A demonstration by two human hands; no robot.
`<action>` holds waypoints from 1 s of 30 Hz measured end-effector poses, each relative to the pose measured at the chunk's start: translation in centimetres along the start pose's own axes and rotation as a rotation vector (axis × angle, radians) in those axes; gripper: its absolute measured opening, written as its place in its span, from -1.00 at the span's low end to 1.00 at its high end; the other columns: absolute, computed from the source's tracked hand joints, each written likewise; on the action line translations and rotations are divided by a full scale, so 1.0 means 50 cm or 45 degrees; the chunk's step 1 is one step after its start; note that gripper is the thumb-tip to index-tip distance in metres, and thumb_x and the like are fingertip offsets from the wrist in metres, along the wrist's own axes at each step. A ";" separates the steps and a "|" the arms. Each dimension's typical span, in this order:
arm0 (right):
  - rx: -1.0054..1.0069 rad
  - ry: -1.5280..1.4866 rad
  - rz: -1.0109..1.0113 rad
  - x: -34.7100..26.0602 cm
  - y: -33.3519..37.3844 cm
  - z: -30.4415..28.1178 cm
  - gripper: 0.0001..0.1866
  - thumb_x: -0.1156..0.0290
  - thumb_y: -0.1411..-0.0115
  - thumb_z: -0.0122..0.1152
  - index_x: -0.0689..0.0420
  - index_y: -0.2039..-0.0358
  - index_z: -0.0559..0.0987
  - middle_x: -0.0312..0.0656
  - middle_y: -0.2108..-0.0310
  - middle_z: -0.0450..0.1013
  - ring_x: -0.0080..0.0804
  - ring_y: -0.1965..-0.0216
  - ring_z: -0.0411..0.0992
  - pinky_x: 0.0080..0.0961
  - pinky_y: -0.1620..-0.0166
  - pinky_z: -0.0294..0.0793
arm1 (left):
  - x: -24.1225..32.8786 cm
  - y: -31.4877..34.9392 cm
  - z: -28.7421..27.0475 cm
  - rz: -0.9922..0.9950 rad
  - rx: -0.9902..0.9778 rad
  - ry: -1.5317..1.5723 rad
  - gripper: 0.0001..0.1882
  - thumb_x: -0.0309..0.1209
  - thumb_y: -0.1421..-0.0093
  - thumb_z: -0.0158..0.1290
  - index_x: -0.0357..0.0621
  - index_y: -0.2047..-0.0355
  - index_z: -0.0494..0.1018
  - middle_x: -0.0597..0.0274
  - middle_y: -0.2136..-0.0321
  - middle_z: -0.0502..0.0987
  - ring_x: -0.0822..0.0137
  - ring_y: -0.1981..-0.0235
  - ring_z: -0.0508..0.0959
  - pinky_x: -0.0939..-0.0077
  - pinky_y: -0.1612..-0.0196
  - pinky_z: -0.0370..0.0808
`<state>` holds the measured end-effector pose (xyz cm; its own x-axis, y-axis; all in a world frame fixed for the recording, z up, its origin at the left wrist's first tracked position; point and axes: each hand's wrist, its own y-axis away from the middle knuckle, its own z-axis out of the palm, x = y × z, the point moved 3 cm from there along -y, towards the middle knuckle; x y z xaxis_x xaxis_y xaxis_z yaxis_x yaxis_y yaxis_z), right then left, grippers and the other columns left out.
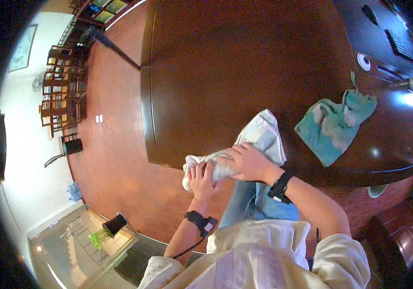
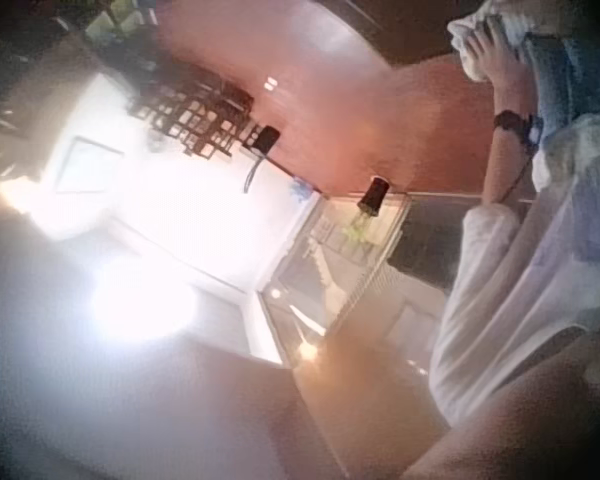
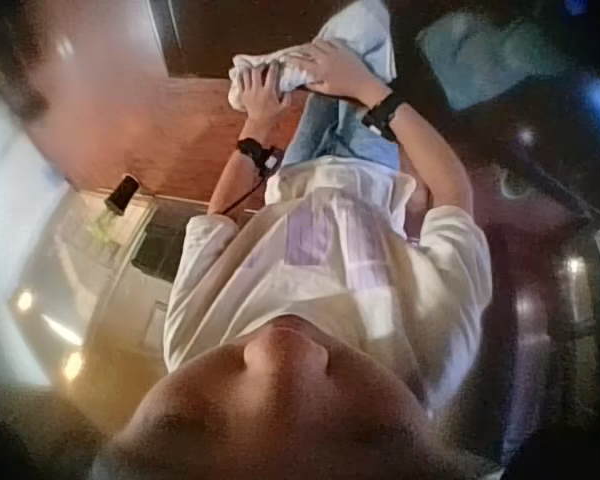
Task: The person wipes a wooden table surface using two cloths, one white and one teal. They move the cloths across the table in circular and linear motions, covering different areas while occasionally adjusting their grip and cloth position.
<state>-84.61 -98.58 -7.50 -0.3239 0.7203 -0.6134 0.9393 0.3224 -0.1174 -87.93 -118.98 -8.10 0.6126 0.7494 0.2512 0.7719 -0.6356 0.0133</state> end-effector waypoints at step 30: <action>0.776 0.219 0.496 0.455 -0.713 -0.324 -0.44 0.16 0.00 0.41 -0.10 -0.05 0.52 -0.21 0.10 0.50 -0.19 0.02 0.46 -0.20 0.00 0.44 | -0.224 -1.037 -0.161 -0.004 0.229 -0.147 -0.49 -0.55 -0.04 0.02 0.18 -0.03 0.47 0.26 0.02 0.50 0.07 -0.05 0.44 0.01 -0.06 0.32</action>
<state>-127.29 -83.70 -4.62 0.0793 0.8150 -0.5740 0.8696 -0.3381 -0.3599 -136.19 -95.90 -3.79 0.6176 0.7742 0.1388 0.7854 -0.5976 -0.1615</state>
